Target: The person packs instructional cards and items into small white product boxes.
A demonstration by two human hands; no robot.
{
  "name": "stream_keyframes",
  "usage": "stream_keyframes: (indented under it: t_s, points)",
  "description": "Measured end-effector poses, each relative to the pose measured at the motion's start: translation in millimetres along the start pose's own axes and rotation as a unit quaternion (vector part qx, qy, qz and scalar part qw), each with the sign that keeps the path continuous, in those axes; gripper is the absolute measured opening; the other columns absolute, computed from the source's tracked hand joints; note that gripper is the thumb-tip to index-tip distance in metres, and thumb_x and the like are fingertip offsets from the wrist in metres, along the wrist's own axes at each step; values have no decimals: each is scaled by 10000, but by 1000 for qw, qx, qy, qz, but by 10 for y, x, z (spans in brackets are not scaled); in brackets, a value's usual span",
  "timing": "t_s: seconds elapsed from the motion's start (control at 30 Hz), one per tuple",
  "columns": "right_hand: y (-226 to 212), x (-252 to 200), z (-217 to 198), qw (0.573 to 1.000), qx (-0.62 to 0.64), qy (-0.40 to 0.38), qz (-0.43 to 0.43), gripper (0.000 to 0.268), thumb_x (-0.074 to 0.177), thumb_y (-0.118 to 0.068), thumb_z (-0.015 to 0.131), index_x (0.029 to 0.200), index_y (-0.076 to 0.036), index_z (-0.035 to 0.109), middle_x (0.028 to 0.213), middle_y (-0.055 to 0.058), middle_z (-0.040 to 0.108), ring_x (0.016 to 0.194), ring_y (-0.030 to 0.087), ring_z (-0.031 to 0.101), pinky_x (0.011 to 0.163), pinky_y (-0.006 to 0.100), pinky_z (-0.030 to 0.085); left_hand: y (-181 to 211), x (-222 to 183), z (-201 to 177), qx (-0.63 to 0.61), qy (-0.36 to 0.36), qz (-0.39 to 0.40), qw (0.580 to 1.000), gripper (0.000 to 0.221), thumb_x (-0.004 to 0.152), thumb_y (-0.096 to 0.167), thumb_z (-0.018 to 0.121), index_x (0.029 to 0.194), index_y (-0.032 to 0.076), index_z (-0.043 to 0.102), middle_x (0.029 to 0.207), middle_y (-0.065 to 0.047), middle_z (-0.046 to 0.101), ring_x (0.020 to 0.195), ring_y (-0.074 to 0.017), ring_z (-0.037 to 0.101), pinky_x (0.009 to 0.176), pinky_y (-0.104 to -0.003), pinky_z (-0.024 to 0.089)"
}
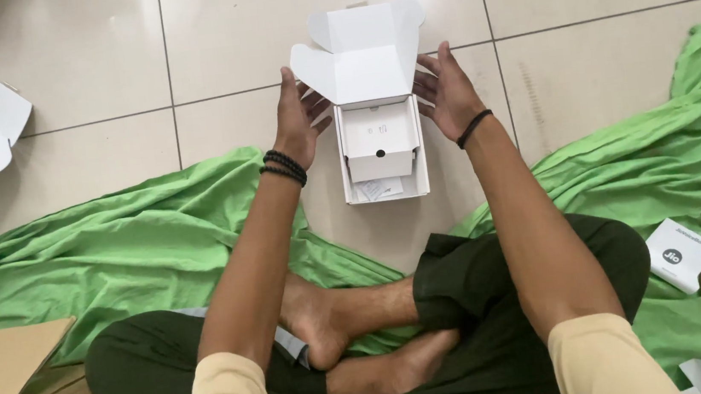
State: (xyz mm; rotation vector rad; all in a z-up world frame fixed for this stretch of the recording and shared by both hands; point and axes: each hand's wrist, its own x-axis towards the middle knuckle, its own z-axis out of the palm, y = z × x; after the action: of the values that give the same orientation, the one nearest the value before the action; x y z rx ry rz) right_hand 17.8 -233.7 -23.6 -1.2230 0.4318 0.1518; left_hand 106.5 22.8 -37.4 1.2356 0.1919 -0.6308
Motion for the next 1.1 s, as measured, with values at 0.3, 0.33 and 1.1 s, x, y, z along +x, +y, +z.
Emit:
stream_keyframes:
  t_s: [0.3, 0.33, 1.1]
  points:
    - [-464, -267, 22, 996, 9, -8, -87, 520, 995, -607, 433, 1194, -144, 562, 1304, 66, 597, 1337, 218, 488, 1052, 515, 360, 402, -288, 106, 85, -38, 178, 980, 604, 1009, 621, 324, 840, 106, 590, 1269, -72, 725, 1222, -233, 612, 988, -431, 446]
    - [-429, -348, 31, 996, 8, -9, -87, 520, 995, -607, 433, 1194, -144, 562, 1304, 66, 597, 1337, 218, 488, 1052, 515, 360, 357, -328, 82, 84, -37, 179, 980, 604, 1009, 621, 324, 840, 106, 590, 1269, -72, 725, 1222, -233, 612, 988, -431, 446]
    - [119, -912, 99, 821, -527, 52, -211, 853, 724, -474, 778, 1405, -43, 496, 1421, 246, 529, 1342, 394, 476, 1044, 466, 384, -249, -712, -13, 595, 30, 292, 748, 879, 758, 470, 841, 1409, 14, 466, 1452, -289, 484, 1287, -464, 479, 976, -536, 474]
